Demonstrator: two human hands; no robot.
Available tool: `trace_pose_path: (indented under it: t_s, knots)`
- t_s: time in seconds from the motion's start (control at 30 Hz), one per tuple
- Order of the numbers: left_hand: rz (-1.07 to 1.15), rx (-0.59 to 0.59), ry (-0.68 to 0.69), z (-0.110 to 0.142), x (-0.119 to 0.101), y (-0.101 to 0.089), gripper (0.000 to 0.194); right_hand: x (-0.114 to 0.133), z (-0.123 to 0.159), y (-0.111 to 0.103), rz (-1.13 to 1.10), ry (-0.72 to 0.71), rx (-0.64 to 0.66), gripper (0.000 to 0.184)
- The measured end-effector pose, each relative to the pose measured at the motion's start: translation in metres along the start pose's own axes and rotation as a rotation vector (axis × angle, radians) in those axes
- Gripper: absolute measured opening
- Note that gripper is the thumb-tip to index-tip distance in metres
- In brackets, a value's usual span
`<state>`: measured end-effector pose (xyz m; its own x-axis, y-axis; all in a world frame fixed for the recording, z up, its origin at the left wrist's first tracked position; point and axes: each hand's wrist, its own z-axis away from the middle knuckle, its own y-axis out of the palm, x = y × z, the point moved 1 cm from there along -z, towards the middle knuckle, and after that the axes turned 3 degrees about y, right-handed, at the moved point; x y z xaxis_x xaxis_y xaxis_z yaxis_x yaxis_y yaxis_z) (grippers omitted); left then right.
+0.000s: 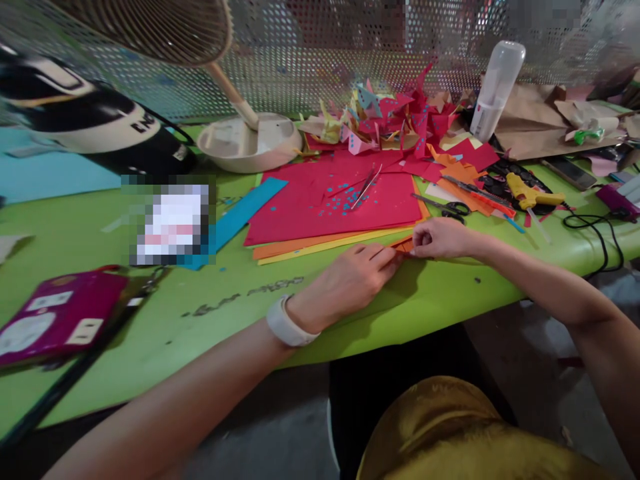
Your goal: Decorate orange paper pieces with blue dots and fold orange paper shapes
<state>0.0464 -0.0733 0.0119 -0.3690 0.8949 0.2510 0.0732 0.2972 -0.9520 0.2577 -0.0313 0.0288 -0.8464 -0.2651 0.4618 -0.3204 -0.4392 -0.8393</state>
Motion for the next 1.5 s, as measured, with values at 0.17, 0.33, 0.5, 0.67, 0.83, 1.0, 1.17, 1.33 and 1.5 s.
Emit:
trace_pose_path:
  t_s: [0.17, 0.33, 0.5, 0.67, 0.83, 1.0, 1.17, 1.33, 1.5]
  knots:
    - [-0.024, 0.002, 0.013, -0.001, 0.0, -0.002, 0.03, -0.004, -0.002, -0.002, -0.152, 0.016, 0.092, 0.015]
    - [-0.083, 0.018, 0.045, -0.002, 0.0, -0.002, 0.031, -0.006, -0.003, -0.003, -0.28, 0.013, 0.151, 0.015]
    - [-0.054, 0.014, 0.024, -0.001, 0.001, 0.0, 0.036, -0.003, -0.003, -0.004, -0.366, 0.04, 0.191, 0.013]
    - [-0.036, 0.009, 0.022, 0.003, 0.003, 0.0, 0.034, -0.003, -0.005, -0.005, -0.431, 0.061, 0.206, 0.016]
    - [-0.046, -0.001, 0.06, 0.005, 0.005, -0.002, 0.031, -0.004, -0.007, -0.004, -0.428, 0.065, 0.217, 0.016]
    - [-0.007, 0.06, 0.069, 0.006, 0.009, -0.003, 0.035, -0.006, -0.009, -0.002, -0.418, 0.033, 0.225, 0.015]
    - [0.13, 0.06, 0.081, 0.015, 0.016, 0.004, 0.04, -0.005, -0.009, -0.001, -0.424, 0.022, 0.232, 0.016]
    - [0.184, 0.046, 0.082, 0.033, 0.023, 0.018, 0.049, -0.004, -0.01, -0.001, -0.412, 0.01, 0.229, 0.019]
    - [0.2, 0.015, 0.109, 0.042, 0.025, 0.021, 0.049, -0.008, -0.01, 0.0, -0.41, -0.002, 0.229, 0.017]
